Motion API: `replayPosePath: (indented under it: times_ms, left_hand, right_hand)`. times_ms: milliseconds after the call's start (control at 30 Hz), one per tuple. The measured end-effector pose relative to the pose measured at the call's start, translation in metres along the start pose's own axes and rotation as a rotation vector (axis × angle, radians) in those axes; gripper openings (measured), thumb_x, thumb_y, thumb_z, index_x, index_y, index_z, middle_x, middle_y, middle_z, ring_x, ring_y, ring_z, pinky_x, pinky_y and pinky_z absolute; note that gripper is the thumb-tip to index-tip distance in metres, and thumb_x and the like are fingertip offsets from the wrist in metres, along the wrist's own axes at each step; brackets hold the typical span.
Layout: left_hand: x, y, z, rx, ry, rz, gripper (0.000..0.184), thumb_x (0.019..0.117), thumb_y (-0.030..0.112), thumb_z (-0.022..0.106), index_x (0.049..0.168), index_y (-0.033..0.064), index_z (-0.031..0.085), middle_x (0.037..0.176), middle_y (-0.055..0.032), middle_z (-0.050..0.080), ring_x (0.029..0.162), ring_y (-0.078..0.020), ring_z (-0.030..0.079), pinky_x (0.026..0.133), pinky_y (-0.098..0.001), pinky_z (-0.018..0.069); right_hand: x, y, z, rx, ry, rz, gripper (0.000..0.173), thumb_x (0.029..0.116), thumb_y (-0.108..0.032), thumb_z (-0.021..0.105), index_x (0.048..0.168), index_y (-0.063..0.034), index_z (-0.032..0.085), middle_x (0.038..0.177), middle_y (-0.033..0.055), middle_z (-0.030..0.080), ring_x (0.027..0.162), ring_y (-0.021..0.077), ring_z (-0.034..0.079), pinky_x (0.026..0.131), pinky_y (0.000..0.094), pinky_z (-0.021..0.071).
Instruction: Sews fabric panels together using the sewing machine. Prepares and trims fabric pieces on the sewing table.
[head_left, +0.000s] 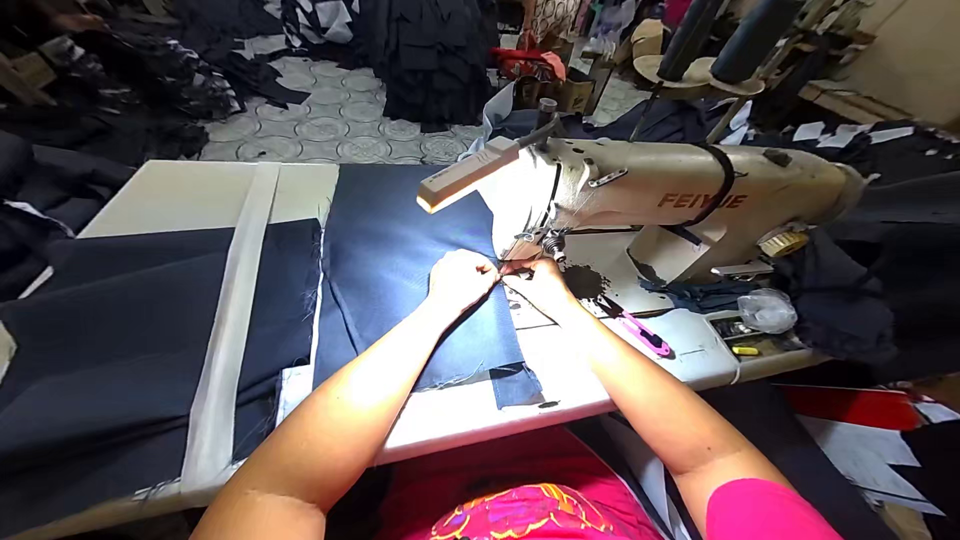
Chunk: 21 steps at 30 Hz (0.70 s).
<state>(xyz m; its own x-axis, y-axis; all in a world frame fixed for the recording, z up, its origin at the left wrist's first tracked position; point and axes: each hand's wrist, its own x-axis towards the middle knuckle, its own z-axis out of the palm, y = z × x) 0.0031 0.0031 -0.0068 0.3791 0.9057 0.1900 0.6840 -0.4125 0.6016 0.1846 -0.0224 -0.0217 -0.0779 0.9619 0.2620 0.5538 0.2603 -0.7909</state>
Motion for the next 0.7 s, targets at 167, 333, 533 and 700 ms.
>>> replayPosePath:
  times_ms: [167, 333, 533, 700]
  left_hand:
    - [-0.0002, -0.0002, 0.0003, 0.012, 0.006, 0.017, 0.022, 0.0965, 0.026, 0.068, 0.086, 0.0094, 0.077, 0.086, -0.0120, 0.073, 0.088, -0.0323, 0.069, 0.075, -0.0577, 0.0501]
    - [-0.0008, 0.0007, 0.0014, 0.024, 0.002, 0.012, 0.022, 0.0971, 0.026, 0.067, 0.088, 0.0087, 0.078, 0.090, -0.0132, 0.074, 0.093, -0.0337, 0.070, 0.078, -0.0584, 0.0508]
    - [-0.0011, 0.0051, -0.0016, 0.031, -0.030, -0.022, 0.022, 0.0976, 0.025, 0.066, 0.090, 0.0085, 0.078, 0.092, -0.0139, 0.074, 0.095, -0.0348, 0.070, 0.079, -0.0595, 0.0506]
    - [0.0000, 0.0060, -0.0010, 0.042, -0.031, -0.042, 0.022, 0.0979, 0.026, 0.066, 0.089, 0.0095, 0.078, 0.090, -0.0127, 0.074, 0.093, -0.0337, 0.070, 0.077, -0.0584, 0.0505]
  right_hand:
    - [-0.0001, -0.0009, -0.0010, -0.007, 0.005, -0.007, 0.012, 0.0888, -0.001, 0.074, 0.100, 0.0035, 0.075, 0.101, 0.0168, 0.074, 0.099, 0.0205, 0.070, 0.094, 0.0372, 0.0545]
    - [-0.0008, -0.0017, -0.0010, -0.004, 0.007, -0.005, 0.011, 0.0890, 0.000, 0.074, 0.099, 0.0033, 0.075, 0.101, 0.0156, 0.075, 0.098, 0.0192, 0.070, 0.093, 0.0366, 0.0545]
    - [-0.0012, -0.0010, -0.0018, -0.041, 0.001, -0.009, 0.010, 0.0908, -0.003, 0.072, 0.098, 0.0030, 0.075, 0.100, 0.0161, 0.075, 0.097, 0.0207, 0.071, 0.092, 0.0386, 0.0553]
    - [-0.0005, -0.0010, -0.0009, -0.041, 0.005, -0.022, 0.009, 0.0901, -0.001, 0.072, 0.097, 0.0042, 0.075, 0.097, 0.0158, 0.075, 0.094, 0.0186, 0.071, 0.091, 0.0359, 0.0555]
